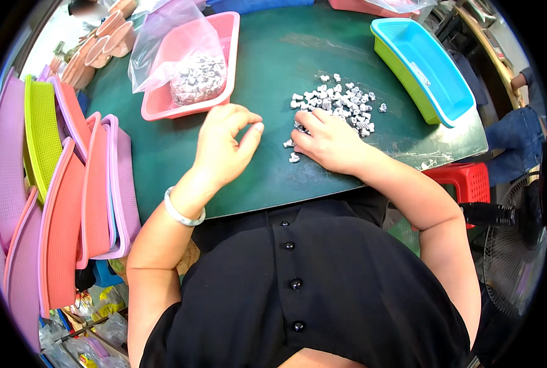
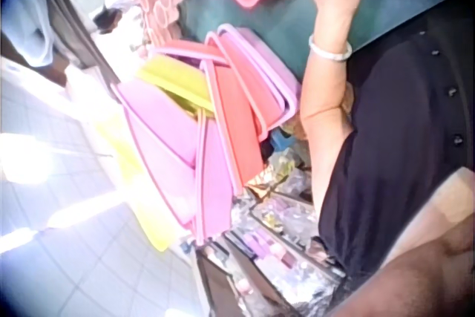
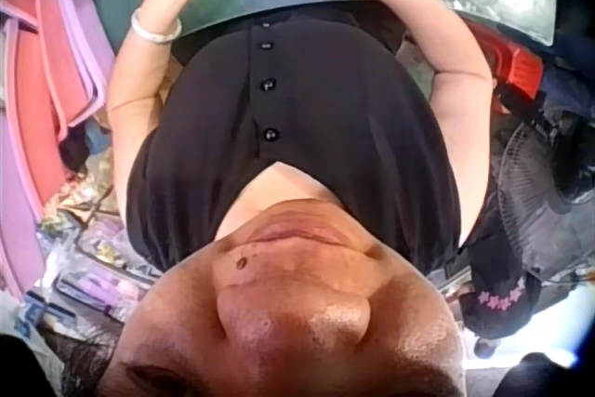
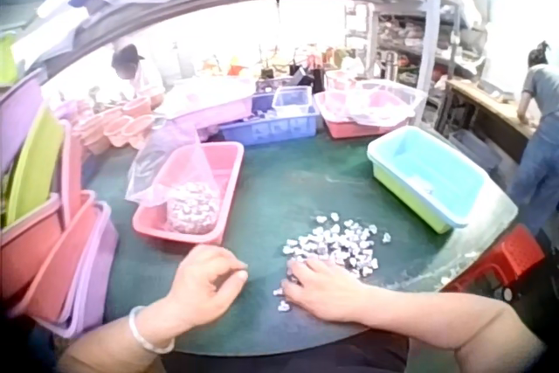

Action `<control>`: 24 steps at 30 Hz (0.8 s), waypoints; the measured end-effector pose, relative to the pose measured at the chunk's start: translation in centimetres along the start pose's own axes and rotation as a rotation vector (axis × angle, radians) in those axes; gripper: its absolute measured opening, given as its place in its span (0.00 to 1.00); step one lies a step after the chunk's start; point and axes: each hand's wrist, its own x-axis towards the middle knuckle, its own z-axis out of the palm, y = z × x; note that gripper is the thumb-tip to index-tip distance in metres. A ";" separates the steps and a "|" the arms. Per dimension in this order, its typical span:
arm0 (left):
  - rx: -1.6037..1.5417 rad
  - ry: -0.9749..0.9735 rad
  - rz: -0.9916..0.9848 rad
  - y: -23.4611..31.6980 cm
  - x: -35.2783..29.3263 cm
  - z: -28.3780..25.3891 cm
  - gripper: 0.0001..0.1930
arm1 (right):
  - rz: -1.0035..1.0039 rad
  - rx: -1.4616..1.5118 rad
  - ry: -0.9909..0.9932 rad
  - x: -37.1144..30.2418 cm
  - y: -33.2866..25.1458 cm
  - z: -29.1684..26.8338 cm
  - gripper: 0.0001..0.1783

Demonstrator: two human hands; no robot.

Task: The person sits at a green table and repeatedly picks up small silver metal components. They manipulate the parts with their fingers, seemingly inspecting or assembling them, and place them into a pink plastic basket. The process is repetitive and involves handling the small items one by one.

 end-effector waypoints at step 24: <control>0.051 -0.163 -0.208 -0.5 -1.6 4.4 0.10 | 0.092 0.070 -0.139 3.0 -0.3 0.4 0.09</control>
